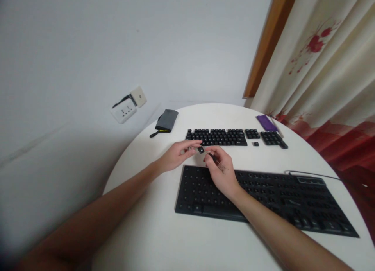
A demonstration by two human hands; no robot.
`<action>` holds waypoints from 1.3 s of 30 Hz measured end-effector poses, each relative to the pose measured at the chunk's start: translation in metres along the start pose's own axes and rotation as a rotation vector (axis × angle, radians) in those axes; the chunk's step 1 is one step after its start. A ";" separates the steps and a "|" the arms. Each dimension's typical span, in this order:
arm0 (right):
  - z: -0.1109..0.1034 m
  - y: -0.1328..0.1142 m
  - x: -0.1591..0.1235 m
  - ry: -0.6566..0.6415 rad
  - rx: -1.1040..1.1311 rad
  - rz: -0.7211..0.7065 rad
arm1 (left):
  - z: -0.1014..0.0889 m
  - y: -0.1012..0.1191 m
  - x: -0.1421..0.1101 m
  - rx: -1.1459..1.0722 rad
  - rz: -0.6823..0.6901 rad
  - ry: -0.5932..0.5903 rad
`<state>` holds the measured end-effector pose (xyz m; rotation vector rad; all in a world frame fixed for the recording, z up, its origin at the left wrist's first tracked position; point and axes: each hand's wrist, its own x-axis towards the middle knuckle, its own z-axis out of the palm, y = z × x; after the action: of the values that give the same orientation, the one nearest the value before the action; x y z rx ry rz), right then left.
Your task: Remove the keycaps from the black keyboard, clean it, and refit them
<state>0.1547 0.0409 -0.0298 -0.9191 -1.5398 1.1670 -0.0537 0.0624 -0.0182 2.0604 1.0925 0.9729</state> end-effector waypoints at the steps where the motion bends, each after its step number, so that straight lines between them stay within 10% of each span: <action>1: 0.000 0.000 0.000 -0.007 0.005 -0.006 | 0.002 0.001 0.000 0.017 0.000 -0.011; 17: 0.001 0.001 -0.001 -0.087 0.007 -0.101 | 0.016 -0.005 0.003 -0.524 -0.105 0.088; 39: 0.002 0.012 0.010 0.035 0.163 0.027 | 0.015 -0.007 0.002 0.181 0.261 0.274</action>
<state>0.1507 0.0527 -0.0393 -0.8489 -1.3867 1.2692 -0.0437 0.0645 -0.0308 2.3072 1.0989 1.3624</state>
